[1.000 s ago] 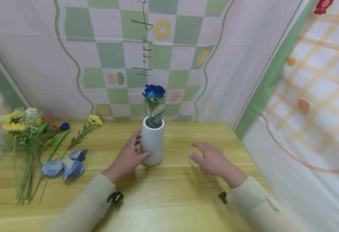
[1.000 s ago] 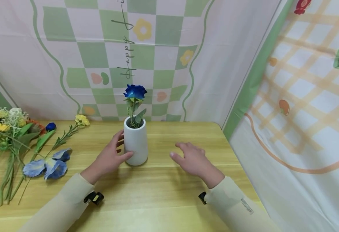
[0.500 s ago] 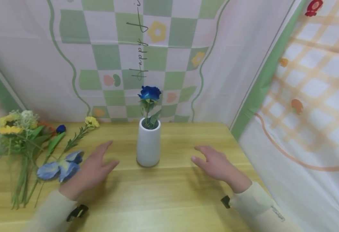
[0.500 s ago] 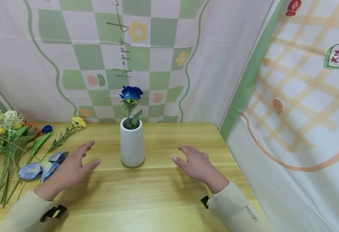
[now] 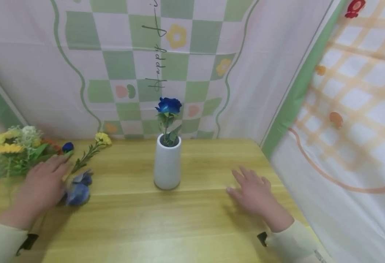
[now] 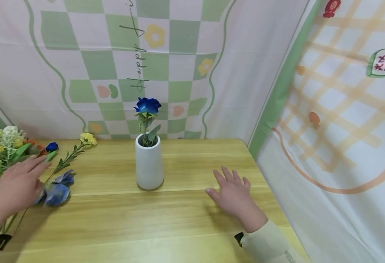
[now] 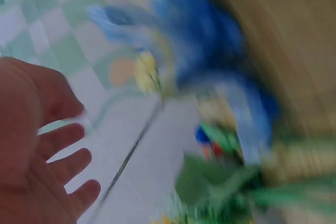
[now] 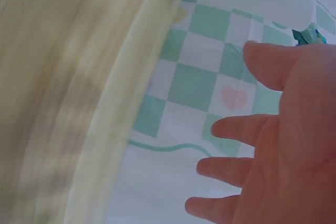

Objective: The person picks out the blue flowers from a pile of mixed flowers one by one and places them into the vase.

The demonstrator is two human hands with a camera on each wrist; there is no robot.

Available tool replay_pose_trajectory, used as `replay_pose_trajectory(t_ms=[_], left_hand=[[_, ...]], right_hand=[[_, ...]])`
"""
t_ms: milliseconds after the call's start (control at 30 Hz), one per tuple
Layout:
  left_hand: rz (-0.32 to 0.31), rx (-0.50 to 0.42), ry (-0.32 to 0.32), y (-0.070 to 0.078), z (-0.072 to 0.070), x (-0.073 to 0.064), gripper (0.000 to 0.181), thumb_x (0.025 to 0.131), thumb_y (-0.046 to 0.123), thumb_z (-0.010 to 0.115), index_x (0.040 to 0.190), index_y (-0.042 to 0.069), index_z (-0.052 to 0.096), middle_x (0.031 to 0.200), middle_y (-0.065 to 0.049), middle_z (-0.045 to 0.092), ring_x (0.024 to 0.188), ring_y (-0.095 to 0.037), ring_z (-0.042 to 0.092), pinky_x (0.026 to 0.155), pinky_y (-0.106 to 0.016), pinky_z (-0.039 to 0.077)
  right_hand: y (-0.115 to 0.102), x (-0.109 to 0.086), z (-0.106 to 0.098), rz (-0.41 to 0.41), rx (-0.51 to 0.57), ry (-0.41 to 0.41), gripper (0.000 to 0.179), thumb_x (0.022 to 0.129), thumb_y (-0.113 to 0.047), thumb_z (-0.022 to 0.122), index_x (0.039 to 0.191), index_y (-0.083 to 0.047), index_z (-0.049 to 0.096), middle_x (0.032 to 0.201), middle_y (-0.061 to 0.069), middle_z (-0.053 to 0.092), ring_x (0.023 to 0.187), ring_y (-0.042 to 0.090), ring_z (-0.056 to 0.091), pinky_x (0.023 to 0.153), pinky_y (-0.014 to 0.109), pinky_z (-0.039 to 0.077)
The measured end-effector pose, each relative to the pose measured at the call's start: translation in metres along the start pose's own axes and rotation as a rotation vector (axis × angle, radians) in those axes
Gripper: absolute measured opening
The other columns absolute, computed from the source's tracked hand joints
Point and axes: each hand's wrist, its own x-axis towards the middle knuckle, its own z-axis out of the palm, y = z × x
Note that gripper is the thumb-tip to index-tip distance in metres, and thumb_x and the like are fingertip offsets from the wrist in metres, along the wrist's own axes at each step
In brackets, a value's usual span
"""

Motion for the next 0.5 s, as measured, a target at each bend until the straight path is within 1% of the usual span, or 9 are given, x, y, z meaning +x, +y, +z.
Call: replay_pose_trajectory(t_ms=[33, 100, 133, 167, 233, 333, 367, 433, 500], left_hand=[[-0.014, 0.046, -0.023, -0.005, -0.002, -0.002, 0.055, 0.069, -0.005, 0.073, 0.122, -0.013, 0.058, 0.134, -0.035, 0.048, 0.121, -0.055, 0.042, 0.103, -0.07, 0.027], [-0.053, 0.121, -0.099, -0.013, -0.006, -0.006, 0.044, 0.073, -0.007, 0.072, 0.116, -0.01, 0.062, 0.131, -0.032, 0.052, 0.122, -0.053, 0.042, 0.107, -0.071, 0.019], [-0.073, 0.145, -0.145, -0.016, -0.007, -0.007, 0.039, 0.076, -0.008, 0.071, 0.114, -0.009, 0.064, 0.13, -0.032, 0.053, 0.121, -0.053, 0.042, 0.108, -0.071, 0.016], [-0.084, 0.162, -0.176, -0.019, -0.008, -0.008, 0.036, 0.077, -0.009, 0.07, 0.112, -0.009, 0.065, 0.127, -0.032, 0.056, 0.119, -0.053, 0.045, 0.108, -0.071, 0.015], [-0.11, 0.198, -0.249, -0.024, -0.011, -0.01, 0.028, 0.08, -0.01, 0.068, 0.107, -0.006, 0.068, 0.117, -0.03, 0.062, 0.111, -0.051, 0.051, 0.105, -0.073, 0.017], [-0.137, 0.232, -0.362, -0.032, -0.014, -0.013, 0.025, 0.079, -0.008, 0.071, 0.104, -0.003, 0.07, 0.106, -0.027, 0.066, 0.099, -0.051, 0.058, 0.1, -0.074, 0.024], [-0.15, 0.238, -0.387, -0.034, -0.015, -0.013, 0.024, 0.078, -0.008, 0.071, 0.102, -0.003, 0.071, 0.101, -0.026, 0.067, 0.095, -0.05, 0.06, 0.098, -0.074, 0.027], [-0.182, 0.234, -0.419, -0.039, -0.015, -0.015, 0.021, 0.078, -0.009, 0.071, 0.099, -0.003, 0.071, 0.095, -0.023, 0.067, 0.089, -0.048, 0.061, 0.093, -0.074, 0.031], [-0.215, 0.23, -0.416, -0.043, -0.015, -0.018, 0.019, 0.077, -0.01, 0.07, 0.095, -0.004, 0.07, 0.086, -0.02, 0.066, 0.083, -0.045, 0.061, 0.091, -0.074, 0.032]], right_hand=[[0.001, -0.003, 0.0, 0.007, -0.013, 0.004, 0.071, 0.099, -0.055, 0.051, 0.149, -0.005, 0.044, 0.153, 0.026, 0.034, 0.135, 0.056, 0.029, 0.1, 0.079, 0.019], [0.004, -0.01, -0.001, 0.013, -0.023, 0.009, 0.07, 0.099, -0.054, 0.052, 0.149, -0.005, 0.044, 0.153, 0.027, 0.033, 0.134, 0.058, 0.027, 0.099, 0.08, 0.018], [0.004, -0.012, -0.002, 0.012, -0.021, 0.009, 0.07, 0.099, -0.054, 0.052, 0.149, -0.005, 0.044, 0.153, 0.028, 0.033, 0.134, 0.059, 0.026, 0.099, 0.081, 0.017], [0.004, -0.015, -0.003, 0.012, -0.016, 0.006, 0.071, 0.099, -0.055, 0.051, 0.149, -0.005, 0.044, 0.153, 0.028, 0.032, 0.135, 0.059, 0.025, 0.099, 0.081, 0.016], [0.005, -0.018, -0.004, 0.01, -0.01, -0.001, 0.072, 0.099, -0.057, 0.049, 0.148, -0.005, 0.045, 0.153, 0.029, 0.031, 0.135, 0.06, 0.023, 0.099, 0.081, 0.016], [0.004, -0.022, -0.007, 0.019, 0.007, -0.016, 0.072, 0.099, -0.06, 0.048, 0.146, -0.005, 0.049, 0.153, 0.029, 0.031, 0.136, 0.059, 0.023, 0.099, 0.081, 0.015], [0.004, -0.023, -0.007, 0.026, 0.012, -0.023, 0.072, 0.098, -0.061, 0.048, 0.145, -0.005, 0.05, 0.153, 0.029, 0.03, 0.136, 0.059, 0.023, 0.099, 0.081, 0.015], [0.005, -0.025, -0.008, 0.034, 0.014, -0.03, 0.071, 0.098, -0.06, 0.049, 0.142, -0.005, 0.053, 0.152, 0.03, 0.032, 0.135, 0.059, 0.024, 0.099, 0.081, 0.015], [0.006, -0.027, -0.009, 0.043, 0.017, -0.033, 0.07, 0.098, -0.06, 0.05, 0.141, -0.005, 0.054, 0.151, 0.031, 0.032, 0.135, 0.059, 0.025, 0.098, 0.081, 0.015]])
